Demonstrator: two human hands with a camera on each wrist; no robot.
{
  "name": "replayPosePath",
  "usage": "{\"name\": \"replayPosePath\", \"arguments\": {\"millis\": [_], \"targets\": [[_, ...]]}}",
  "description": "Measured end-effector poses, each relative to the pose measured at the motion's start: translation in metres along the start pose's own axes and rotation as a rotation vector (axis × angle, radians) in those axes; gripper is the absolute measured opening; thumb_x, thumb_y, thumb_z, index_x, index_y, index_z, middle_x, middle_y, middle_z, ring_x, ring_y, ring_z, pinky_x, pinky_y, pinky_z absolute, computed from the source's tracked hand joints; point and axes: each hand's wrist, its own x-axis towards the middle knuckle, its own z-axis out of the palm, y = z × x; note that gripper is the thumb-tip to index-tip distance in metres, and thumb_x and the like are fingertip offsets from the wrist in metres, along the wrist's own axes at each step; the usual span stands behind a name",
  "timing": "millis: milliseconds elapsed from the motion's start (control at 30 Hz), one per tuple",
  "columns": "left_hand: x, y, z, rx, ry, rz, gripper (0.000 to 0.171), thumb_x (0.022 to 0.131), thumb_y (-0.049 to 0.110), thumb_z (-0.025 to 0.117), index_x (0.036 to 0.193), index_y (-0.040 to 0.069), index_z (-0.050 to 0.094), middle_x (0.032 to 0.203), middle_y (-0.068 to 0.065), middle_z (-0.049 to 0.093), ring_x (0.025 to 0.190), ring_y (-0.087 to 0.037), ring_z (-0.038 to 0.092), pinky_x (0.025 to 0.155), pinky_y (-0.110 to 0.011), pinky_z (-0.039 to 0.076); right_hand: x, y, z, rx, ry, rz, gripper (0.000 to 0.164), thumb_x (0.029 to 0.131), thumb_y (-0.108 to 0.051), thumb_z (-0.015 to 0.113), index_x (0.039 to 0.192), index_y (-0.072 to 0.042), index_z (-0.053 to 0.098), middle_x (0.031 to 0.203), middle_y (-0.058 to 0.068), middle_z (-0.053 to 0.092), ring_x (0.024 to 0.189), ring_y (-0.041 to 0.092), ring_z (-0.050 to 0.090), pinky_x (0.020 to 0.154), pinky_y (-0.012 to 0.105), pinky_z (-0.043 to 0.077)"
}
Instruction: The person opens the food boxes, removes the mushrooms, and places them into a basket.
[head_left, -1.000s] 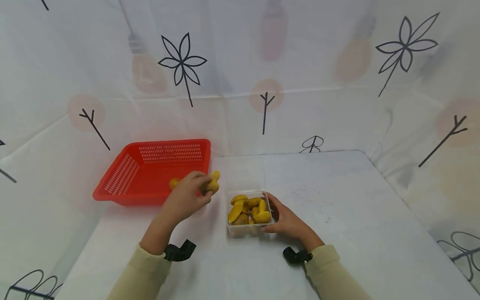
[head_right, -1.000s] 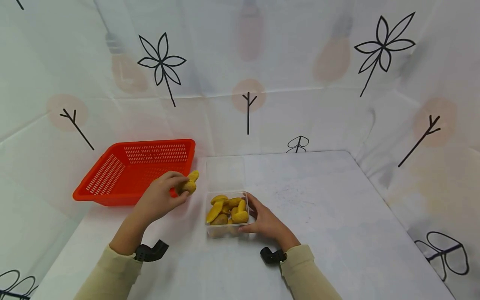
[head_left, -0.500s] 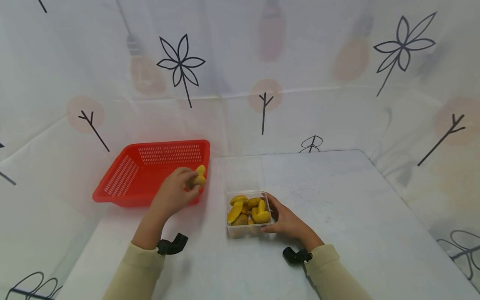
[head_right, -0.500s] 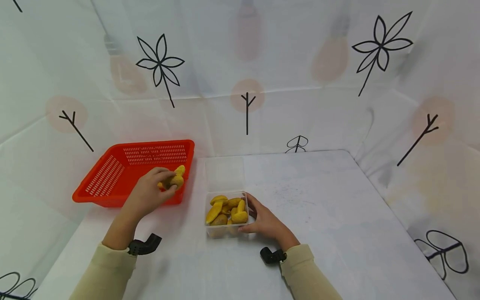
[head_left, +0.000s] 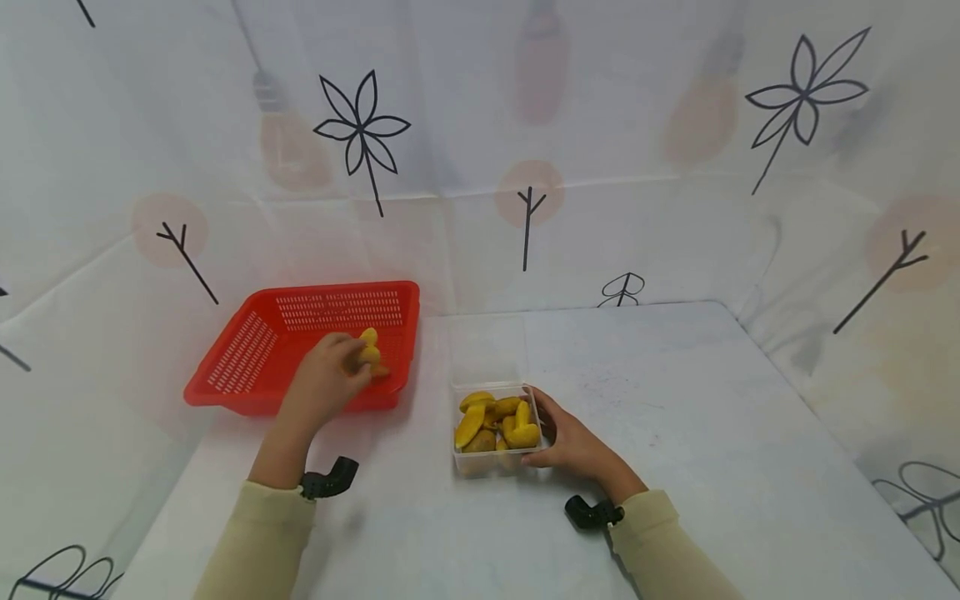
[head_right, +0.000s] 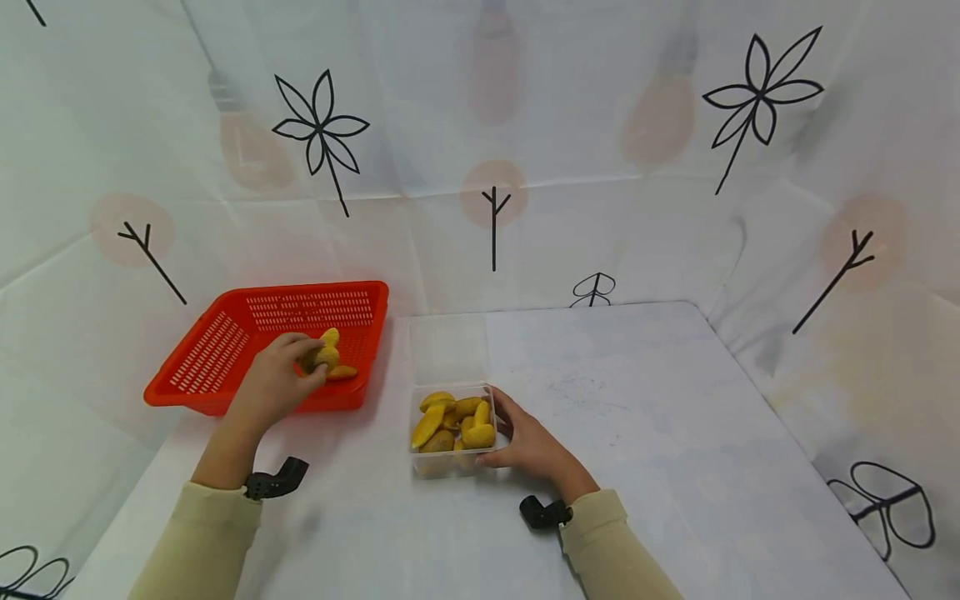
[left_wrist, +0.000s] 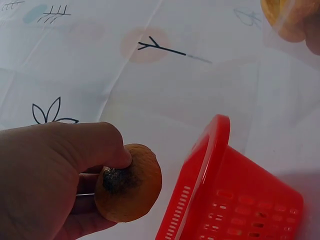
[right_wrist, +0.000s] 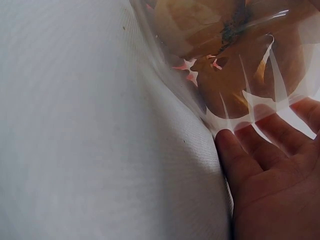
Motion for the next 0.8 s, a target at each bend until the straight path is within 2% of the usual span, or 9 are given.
{"name": "replayPosePath", "arguments": {"millis": [167,400,567,800], "targets": [[0.001,-0.013,-0.001,0.011,-0.001,-0.012,0.037,0.089,0.018,0.067,0.122,0.002,0.062,0.118,-0.015,0.057,0.107,-0.034,0.057,0.089,-0.051,0.055,0.000,0.000,0.000,-0.006,0.002,0.003,0.112,0.071,-0.033,0.086,0.155,-0.028,0.013,0.162,0.008,0.019,0.145,0.035,0.029,0.116,0.050,0.028],[0.000,-0.029,-0.004,0.008,-0.033,-0.105,0.046,0.089,0.022,0.069,0.130,0.004,0.058,0.122,-0.015,0.054,0.110,-0.034,0.055,0.090,-0.051,0.055,0.000,0.001,0.000,-0.003,0.002,-0.001,0.112,0.071,-0.032,0.086,0.155,-0.027,0.013,0.162,0.008,0.019,0.145,0.035,0.028,0.117,0.049,0.028],[-0.001,-0.036,-0.008,0.001,-0.050,-0.156,0.049,0.089,0.024,0.069,0.132,0.005,0.056,0.125,-0.015,0.053,0.112,-0.035,0.055,0.092,-0.052,0.053,-0.001,0.000,0.000,0.008,-0.004,-0.015,0.111,0.071,-0.029,0.086,0.155,-0.027,0.013,0.162,0.009,0.019,0.146,0.035,0.028,0.117,0.049,0.028],[-0.002,-0.044,-0.009,0.025,-0.071,-0.185,0.050,0.090,0.025,0.068,0.133,0.002,0.054,0.128,-0.019,0.051,0.113,-0.037,0.054,0.092,-0.053,0.053,0.000,0.001,0.000,0.014,-0.004,-0.012,0.111,0.071,-0.028,0.087,0.155,-0.027,0.014,0.162,0.008,0.019,0.146,0.035,0.028,0.116,0.049,0.028]]}}
